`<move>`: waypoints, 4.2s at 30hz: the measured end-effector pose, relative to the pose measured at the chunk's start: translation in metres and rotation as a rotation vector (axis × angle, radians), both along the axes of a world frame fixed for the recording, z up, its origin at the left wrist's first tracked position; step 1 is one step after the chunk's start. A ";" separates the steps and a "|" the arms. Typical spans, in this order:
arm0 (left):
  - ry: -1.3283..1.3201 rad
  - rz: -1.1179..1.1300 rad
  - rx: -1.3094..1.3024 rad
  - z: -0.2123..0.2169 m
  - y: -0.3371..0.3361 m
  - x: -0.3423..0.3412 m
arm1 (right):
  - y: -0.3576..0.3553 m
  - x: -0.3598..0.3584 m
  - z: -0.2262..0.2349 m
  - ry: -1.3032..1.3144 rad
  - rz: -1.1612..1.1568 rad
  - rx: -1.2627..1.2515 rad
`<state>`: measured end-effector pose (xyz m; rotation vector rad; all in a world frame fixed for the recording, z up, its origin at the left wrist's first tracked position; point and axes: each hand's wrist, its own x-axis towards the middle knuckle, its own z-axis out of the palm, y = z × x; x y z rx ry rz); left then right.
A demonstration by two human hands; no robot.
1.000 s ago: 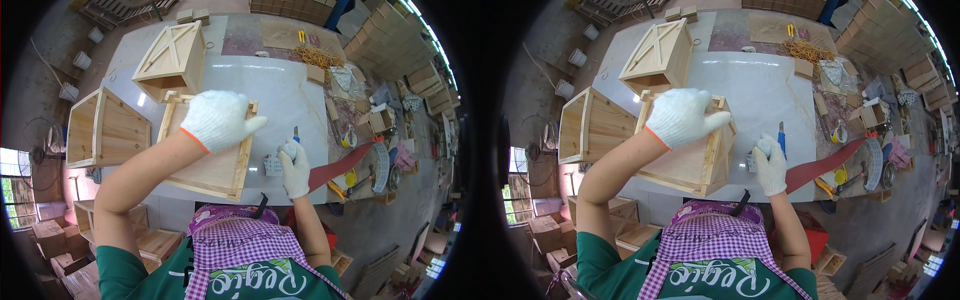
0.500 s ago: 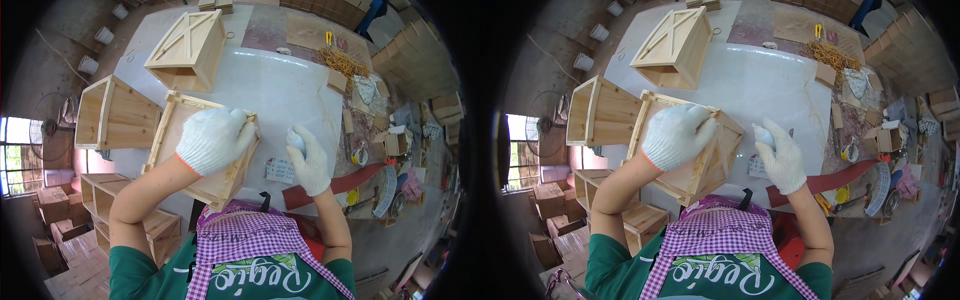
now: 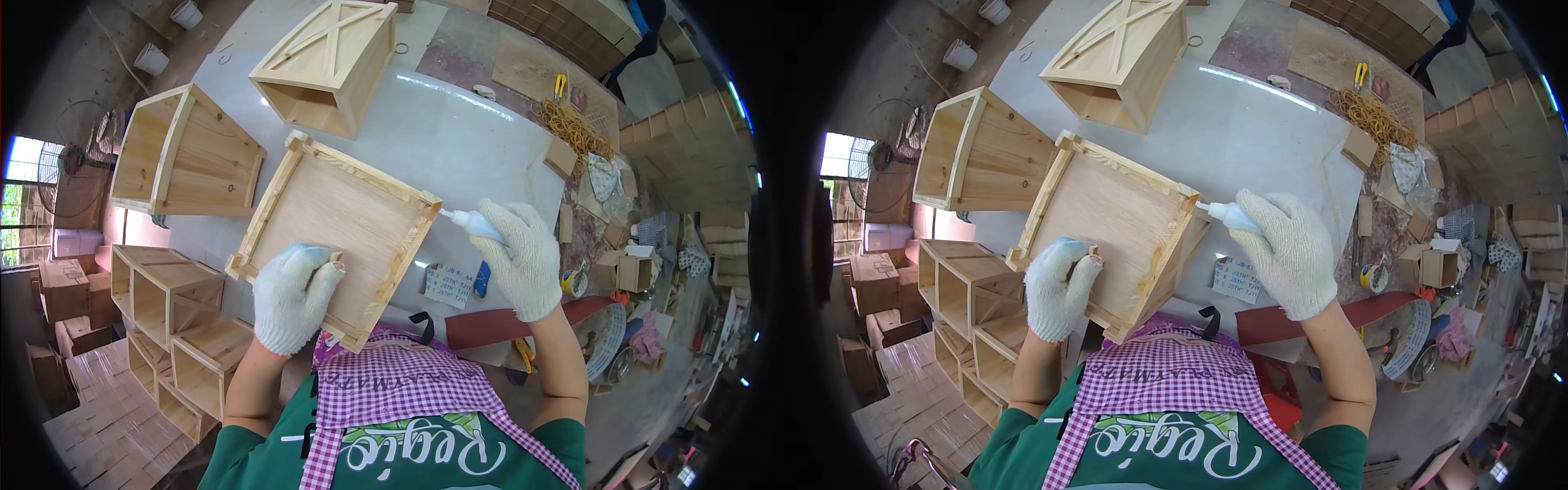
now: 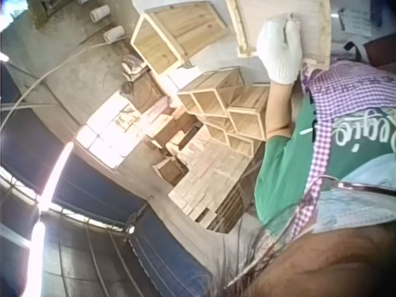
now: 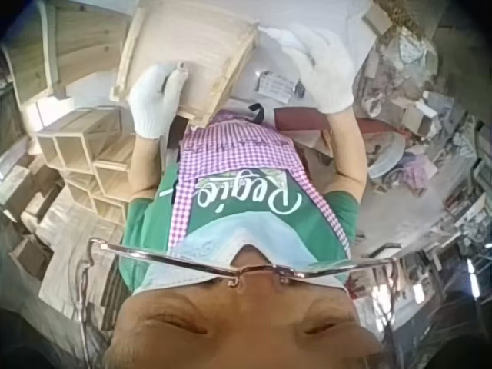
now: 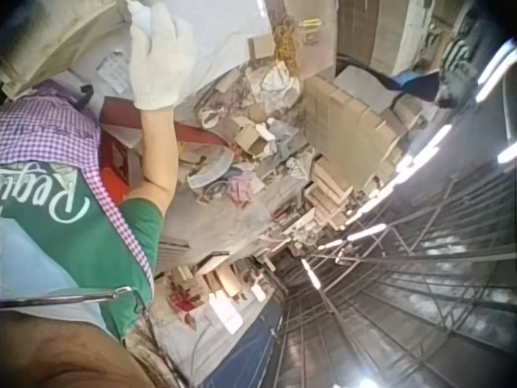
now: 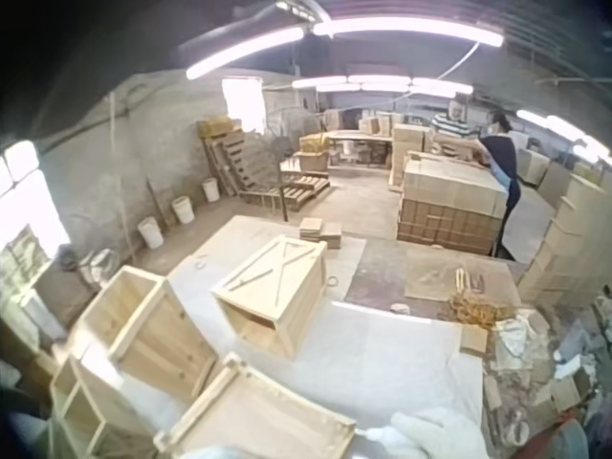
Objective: Assembling wooden crates and using a utility knife to trim or adjust wood pieces.
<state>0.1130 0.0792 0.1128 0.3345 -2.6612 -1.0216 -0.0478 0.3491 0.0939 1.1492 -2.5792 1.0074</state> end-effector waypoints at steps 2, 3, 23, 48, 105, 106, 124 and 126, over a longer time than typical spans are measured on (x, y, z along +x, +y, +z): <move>0.005 -0.005 -0.009 -0.002 -0.001 0.001 | -0.001 -0.001 0.002 0.019 -0.004 0.022; 0.015 -0.016 -0.021 -0.003 -0.001 0.001 | -0.002 -0.002 0.003 0.021 -0.006 0.035; 0.032 -0.071 -0.093 -0.008 -0.001 0.000 | -0.006 0.003 0.015 0.315 0.057 0.222; -0.008 -0.149 -0.139 0.003 -0.001 -0.008 | -0.005 0.008 -0.049 -0.708 -0.342 -0.540; -0.367 -0.249 -0.631 0.036 0.065 -0.102 | 0.069 -0.096 -0.326 -0.467 -0.750 -0.105; -0.410 -0.248 -0.612 0.038 0.065 -0.104 | 0.069 -0.096 -0.327 -0.468 -0.747 -0.105; -0.521 -0.231 -0.479 0.043 0.064 -0.111 | 0.062 -0.091 -0.321 -0.389 -0.797 -0.031; -0.527 -0.230 -0.468 0.043 0.063 -0.112 | 0.063 -0.090 -0.321 -0.371 -0.792 -0.009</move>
